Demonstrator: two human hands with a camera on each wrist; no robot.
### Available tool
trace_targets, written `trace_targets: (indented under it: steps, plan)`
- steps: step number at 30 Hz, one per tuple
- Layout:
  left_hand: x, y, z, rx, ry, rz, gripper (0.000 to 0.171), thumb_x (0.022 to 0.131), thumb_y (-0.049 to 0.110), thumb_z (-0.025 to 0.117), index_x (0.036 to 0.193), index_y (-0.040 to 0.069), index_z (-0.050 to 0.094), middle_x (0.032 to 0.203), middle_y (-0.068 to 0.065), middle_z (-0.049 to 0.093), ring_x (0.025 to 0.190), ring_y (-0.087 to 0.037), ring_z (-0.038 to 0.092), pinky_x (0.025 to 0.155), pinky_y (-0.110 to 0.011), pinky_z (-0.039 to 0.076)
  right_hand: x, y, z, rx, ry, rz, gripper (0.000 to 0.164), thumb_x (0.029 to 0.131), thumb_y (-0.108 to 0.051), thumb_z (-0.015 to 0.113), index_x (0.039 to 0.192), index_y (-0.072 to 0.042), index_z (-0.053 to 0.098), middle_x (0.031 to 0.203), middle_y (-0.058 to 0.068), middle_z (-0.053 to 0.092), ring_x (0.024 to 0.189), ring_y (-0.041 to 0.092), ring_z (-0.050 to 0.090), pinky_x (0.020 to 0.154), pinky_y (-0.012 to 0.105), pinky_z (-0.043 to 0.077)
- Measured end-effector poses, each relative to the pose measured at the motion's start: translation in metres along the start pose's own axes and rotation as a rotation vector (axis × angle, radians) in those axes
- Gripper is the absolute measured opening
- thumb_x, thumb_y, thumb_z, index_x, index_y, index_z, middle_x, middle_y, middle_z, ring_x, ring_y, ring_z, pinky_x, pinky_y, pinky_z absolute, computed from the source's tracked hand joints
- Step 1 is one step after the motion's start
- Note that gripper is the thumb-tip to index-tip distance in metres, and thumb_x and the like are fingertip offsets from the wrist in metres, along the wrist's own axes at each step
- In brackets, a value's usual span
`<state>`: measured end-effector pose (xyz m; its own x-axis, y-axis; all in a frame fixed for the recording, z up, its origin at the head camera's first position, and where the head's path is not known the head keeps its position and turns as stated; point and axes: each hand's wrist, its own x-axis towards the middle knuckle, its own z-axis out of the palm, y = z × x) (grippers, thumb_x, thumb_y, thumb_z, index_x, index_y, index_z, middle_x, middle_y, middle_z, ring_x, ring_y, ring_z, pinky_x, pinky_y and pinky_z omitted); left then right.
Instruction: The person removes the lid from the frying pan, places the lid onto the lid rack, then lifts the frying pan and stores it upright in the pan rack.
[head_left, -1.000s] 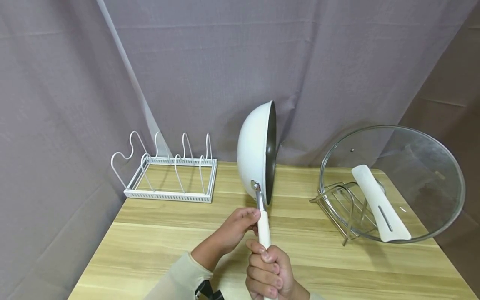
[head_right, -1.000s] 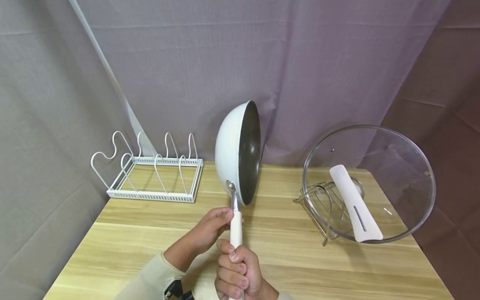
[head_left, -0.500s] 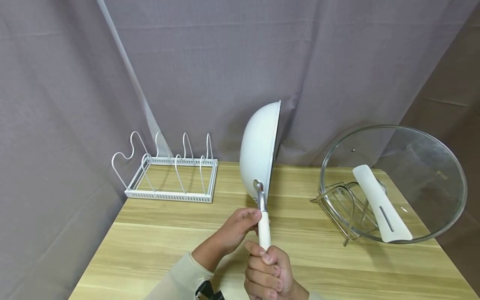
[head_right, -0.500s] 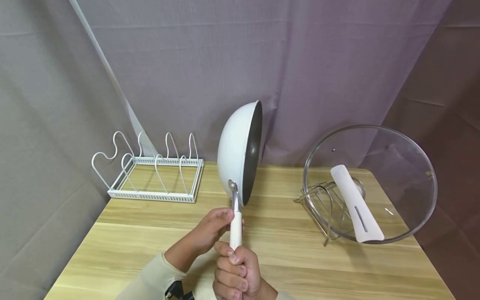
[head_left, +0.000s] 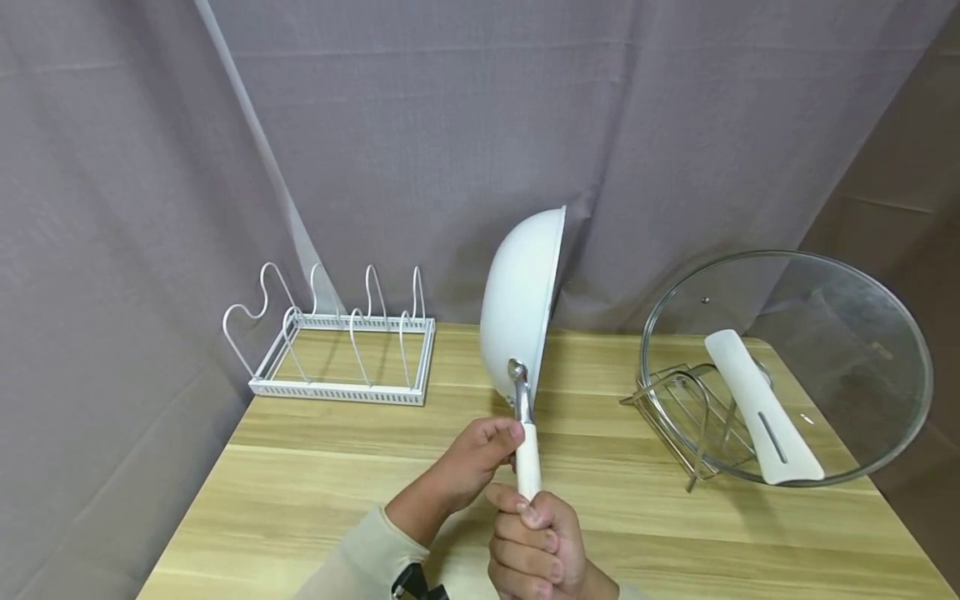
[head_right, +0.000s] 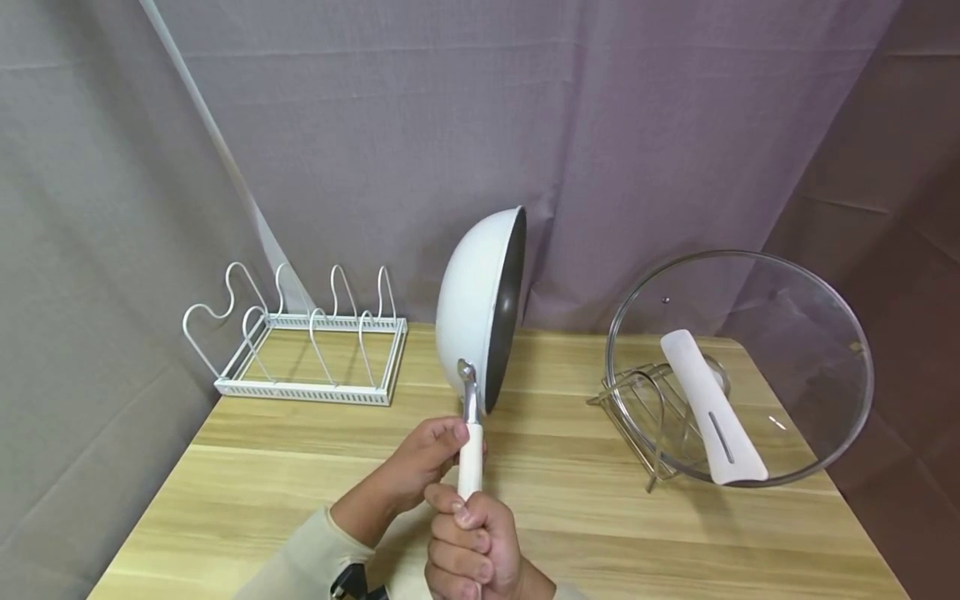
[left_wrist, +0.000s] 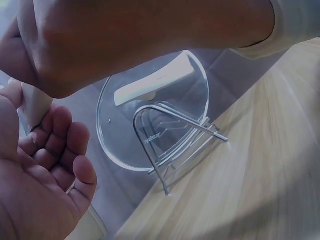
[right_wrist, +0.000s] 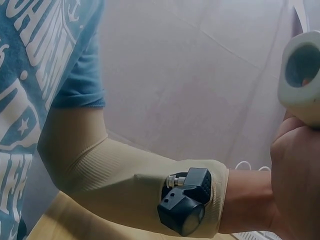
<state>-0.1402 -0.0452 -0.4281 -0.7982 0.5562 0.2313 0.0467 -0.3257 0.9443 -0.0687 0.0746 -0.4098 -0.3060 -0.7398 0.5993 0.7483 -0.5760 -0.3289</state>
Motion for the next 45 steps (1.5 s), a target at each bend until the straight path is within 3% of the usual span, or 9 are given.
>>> trace_targets:
  steps: [3,7,15,18,22,26,31,38,45]
  plan:
    - [-0.001,-0.002,0.001,-0.002,0.024,-0.018,0.051,0.095,0.058,0.063,0.089,0.008,0.063,0.074,0.008,0.060,0.071,-0.008,0.057,0.071,-0.025,0.048,-0.001,0.000,0.000,-0.009,0.013,0.005,0.009,0.098,-0.016,0.043,0.093,-0.023,0.040,0.053,-0.014,0.033,0.036,0.001,0.031,0.032,0.019,0.024]
    - [-0.001,-0.003,0.002,-0.003,0.046,-0.020,0.051,0.092,0.062,0.065,0.089,0.012,0.064,0.075,0.008,0.060,0.074,-0.008,0.057,0.076,-0.027,0.049,-0.003,0.001,0.001,-0.060,0.046,0.002,0.009,0.098,-0.016,0.041,0.096,-0.024,0.041,0.055,-0.014,0.032,0.037,0.001,0.031,0.031,0.019,0.022]
    - [0.002,0.004,0.002,0.017,0.058,0.028,0.064,0.084,0.071,0.065,0.092,0.007,0.066,0.083,0.007,0.063,0.083,-0.010,0.058,0.080,-0.028,0.050,-0.005,0.002,0.005,-0.225,0.129,-0.015,0.013,0.100,-0.014,0.038,0.102,-0.023,0.046,0.055,-0.010,0.030,0.035,0.004,0.028,0.029,0.024,0.018]
    - [0.001,0.009,0.003,0.031,0.072,0.035,0.078,0.083,0.071,0.065,0.092,-0.006,0.064,0.084,0.007,0.063,0.084,-0.010,0.059,0.080,-0.028,0.050,-0.009,0.003,0.006,-0.308,0.217,-0.046,0.020,0.100,-0.012,0.035,0.108,-0.023,0.050,0.057,-0.010,0.031,0.039,0.003,0.032,0.035,0.017,0.032]
    - [0.001,0.009,0.005,0.002,0.081,0.030,0.073,0.081,0.070,0.066,0.090,-0.003,0.065,0.084,0.008,0.064,0.084,-0.010,0.059,0.081,-0.028,0.050,-0.016,0.005,0.008,-0.381,0.319,-0.065,0.026,0.101,-0.008,0.031,0.111,-0.022,0.049,0.062,-0.011,0.036,0.047,0.001,0.041,0.056,0.016,0.052]
    - [0.001,0.004,0.004,-0.025,0.068,0.027,0.055,0.082,0.068,0.066,0.088,0.013,0.067,0.080,0.009,0.062,0.081,-0.009,0.057,0.079,-0.026,0.049,-0.018,0.005,0.014,-0.409,0.393,-0.070,0.028,0.101,-0.005,0.029,0.112,-0.021,0.048,0.066,-0.012,0.041,0.054,-0.001,0.052,0.058,0.018,0.055]
    - [0.001,0.002,0.003,-0.038,0.058,0.036,0.052,0.084,0.066,0.065,0.088,0.015,0.066,0.075,0.010,0.058,0.077,-0.008,0.055,0.075,-0.024,0.047,-0.018,0.004,0.020,-0.466,0.471,-0.079,0.030,0.102,-0.002,0.027,0.114,-0.019,0.048,0.070,-0.013,0.048,0.058,0.000,0.060,0.056,0.020,0.055]
    - [0.002,0.004,0.001,-0.014,0.051,0.046,0.054,0.083,0.069,0.064,0.087,0.016,0.065,0.075,0.009,0.055,0.078,-0.009,0.053,0.074,-0.024,0.048,-0.019,0.002,0.018,-0.517,0.474,-0.094,0.031,0.109,-0.006,0.022,0.122,-0.017,0.048,0.073,-0.012,0.053,0.059,0.002,0.063,0.058,0.024,0.058]
    - [0.001,0.002,-0.001,0.000,0.072,0.043,0.054,0.083,0.069,0.064,0.087,0.015,0.065,0.073,0.007,0.052,0.077,-0.010,0.051,0.074,-0.024,0.046,-0.018,0.001,0.020,-0.549,0.583,-0.038,0.018,0.108,-0.006,0.034,0.112,-0.016,0.049,0.069,-0.012,0.055,0.055,0.001,0.063,0.055,0.024,0.057]
